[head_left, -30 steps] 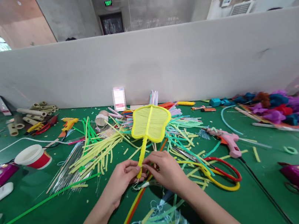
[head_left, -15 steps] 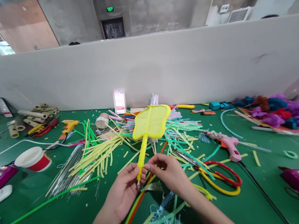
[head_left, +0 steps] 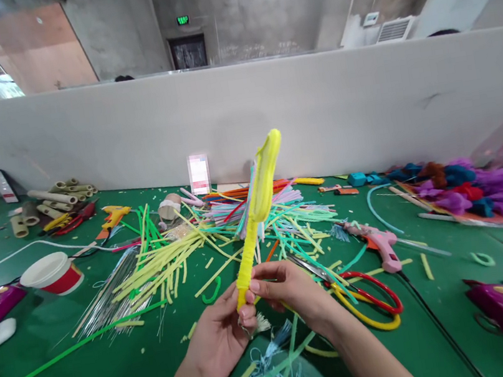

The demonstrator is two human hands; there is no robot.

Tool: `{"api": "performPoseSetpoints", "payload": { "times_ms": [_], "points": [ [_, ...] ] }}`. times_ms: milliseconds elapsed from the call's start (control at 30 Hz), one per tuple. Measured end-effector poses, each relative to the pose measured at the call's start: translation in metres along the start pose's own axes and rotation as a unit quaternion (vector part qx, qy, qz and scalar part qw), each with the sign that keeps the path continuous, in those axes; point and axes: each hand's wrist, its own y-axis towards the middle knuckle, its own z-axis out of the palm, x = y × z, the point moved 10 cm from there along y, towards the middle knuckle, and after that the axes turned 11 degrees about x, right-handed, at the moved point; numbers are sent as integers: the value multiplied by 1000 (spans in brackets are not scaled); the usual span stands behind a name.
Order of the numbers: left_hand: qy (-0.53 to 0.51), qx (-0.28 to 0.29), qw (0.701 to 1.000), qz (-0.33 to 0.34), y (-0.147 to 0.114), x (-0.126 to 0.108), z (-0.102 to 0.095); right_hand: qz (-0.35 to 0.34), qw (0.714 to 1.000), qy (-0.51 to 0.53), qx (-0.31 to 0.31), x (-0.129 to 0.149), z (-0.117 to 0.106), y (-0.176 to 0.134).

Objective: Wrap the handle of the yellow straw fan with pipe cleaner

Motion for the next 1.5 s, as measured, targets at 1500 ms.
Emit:
{"api": "performPoseSetpoints", "payload": {
  "times_ms": [1500],
  "points": [
    [666,-96,712,202,-13,-55,47,-127,978,-133,-100,27,-5,-7]
  ]
}}
